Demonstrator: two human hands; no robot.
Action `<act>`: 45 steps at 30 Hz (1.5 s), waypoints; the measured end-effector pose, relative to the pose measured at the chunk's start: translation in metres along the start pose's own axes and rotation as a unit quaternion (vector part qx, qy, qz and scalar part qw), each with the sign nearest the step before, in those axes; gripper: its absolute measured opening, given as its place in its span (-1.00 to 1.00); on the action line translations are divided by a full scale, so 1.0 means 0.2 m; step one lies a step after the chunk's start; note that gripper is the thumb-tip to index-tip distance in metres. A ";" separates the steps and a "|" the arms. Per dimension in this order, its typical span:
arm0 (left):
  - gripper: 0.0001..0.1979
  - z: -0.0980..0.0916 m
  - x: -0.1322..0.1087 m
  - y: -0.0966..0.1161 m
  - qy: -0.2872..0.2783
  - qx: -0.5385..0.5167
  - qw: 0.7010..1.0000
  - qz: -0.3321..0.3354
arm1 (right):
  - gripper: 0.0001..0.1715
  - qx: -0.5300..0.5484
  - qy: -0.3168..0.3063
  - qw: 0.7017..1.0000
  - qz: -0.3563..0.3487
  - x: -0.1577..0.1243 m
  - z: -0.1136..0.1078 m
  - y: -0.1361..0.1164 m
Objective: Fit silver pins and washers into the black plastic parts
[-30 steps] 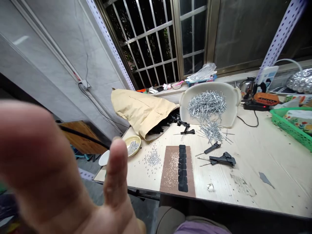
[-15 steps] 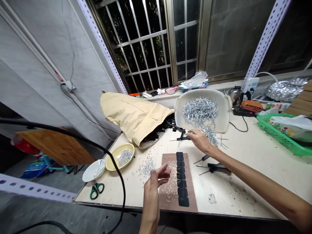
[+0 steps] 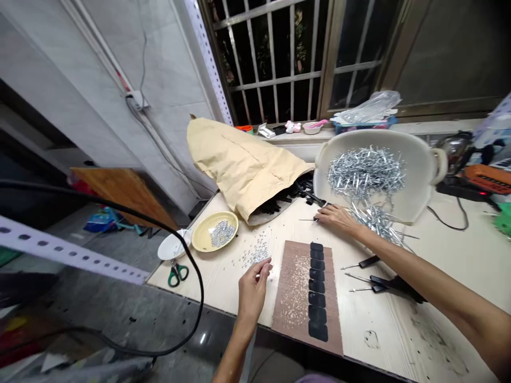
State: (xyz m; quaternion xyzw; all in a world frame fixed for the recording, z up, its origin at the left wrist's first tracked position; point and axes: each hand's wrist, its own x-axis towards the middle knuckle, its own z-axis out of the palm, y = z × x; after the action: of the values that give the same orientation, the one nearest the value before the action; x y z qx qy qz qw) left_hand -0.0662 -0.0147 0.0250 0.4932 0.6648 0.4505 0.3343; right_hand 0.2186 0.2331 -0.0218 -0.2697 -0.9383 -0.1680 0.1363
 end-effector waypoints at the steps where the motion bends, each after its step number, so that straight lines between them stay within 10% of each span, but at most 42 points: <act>1: -0.65 -0.02 0.03 -0.03 0.015 0.034 0.999 0.016 | -0.72 -0.005 0.011 1.000 -0.010 0.00 0.01 0.01; 7: -0.71 -0.07 0.22 -0.13 0.068 0.269 0.954 0.114 | -0.67 0.010 0.144 0.990 0.004 0.06 -0.12 -0.04; 16: -0.70 0.02 0.45 -0.15 -0.030 0.483 0.861 0.155 | -0.43 0.085 0.199 0.974 0.070 -0.06 -0.47 -0.40; 27: -0.74 0.00 0.52 -0.17 -0.094 0.492 0.841 0.205 | -0.36 0.226 0.170 0.952 0.119 -0.32 -0.44 -0.71; 40: -0.80 0.04 0.52 -0.10 -0.068 0.463 0.865 0.181 | -0.48 0.275 0.161 0.933 0.168 -0.32 -0.52 -0.73; 45: -0.83 0.12 0.38 0.03 -0.068 0.068 0.993 0.074 | -0.52 0.331 0.152 0.912 0.190 -0.23 -0.62 -0.76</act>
State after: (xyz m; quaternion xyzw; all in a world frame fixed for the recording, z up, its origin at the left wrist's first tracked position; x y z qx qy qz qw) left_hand -0.0645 0.0651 0.0206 0.5924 0.6309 0.3932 0.3104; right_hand 0.1931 0.0428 0.0390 -0.3531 -0.8393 0.1425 0.3881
